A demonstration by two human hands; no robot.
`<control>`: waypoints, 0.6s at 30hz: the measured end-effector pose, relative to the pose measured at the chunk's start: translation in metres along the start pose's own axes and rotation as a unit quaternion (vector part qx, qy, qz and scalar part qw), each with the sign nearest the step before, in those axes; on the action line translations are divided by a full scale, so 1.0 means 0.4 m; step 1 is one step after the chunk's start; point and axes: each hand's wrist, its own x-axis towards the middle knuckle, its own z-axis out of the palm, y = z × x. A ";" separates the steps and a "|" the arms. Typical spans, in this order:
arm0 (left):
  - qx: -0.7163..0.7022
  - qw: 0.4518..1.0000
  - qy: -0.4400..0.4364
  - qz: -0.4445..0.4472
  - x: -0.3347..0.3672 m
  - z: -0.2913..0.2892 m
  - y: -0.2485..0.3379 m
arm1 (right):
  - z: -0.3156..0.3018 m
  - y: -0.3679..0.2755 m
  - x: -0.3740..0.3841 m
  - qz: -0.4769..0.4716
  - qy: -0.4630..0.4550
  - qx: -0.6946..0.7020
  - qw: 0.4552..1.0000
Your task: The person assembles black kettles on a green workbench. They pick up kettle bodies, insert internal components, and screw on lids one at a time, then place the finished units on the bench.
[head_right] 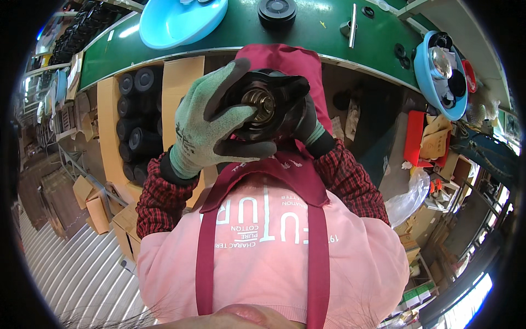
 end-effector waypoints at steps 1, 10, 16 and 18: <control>-0.003 1.000 -0.003 -0.001 -0.001 0.000 0.000 | -0.002 0.005 -0.004 -0.016 -0.004 -0.034 0.999; -0.035 0.999 -0.020 -0.002 -0.078 0.047 -0.038 | -0.102 -0.084 0.019 -0.034 0.037 -0.089 0.995; -0.111 0.973 -0.161 -0.119 -0.304 0.144 -0.184 | -0.094 -0.442 0.172 0.000 -0.026 -0.256 0.966; -0.076 0.977 -0.073 -0.186 -0.261 0.210 -0.182 | -0.075 -0.322 0.212 -0.155 -0.141 -0.477 0.854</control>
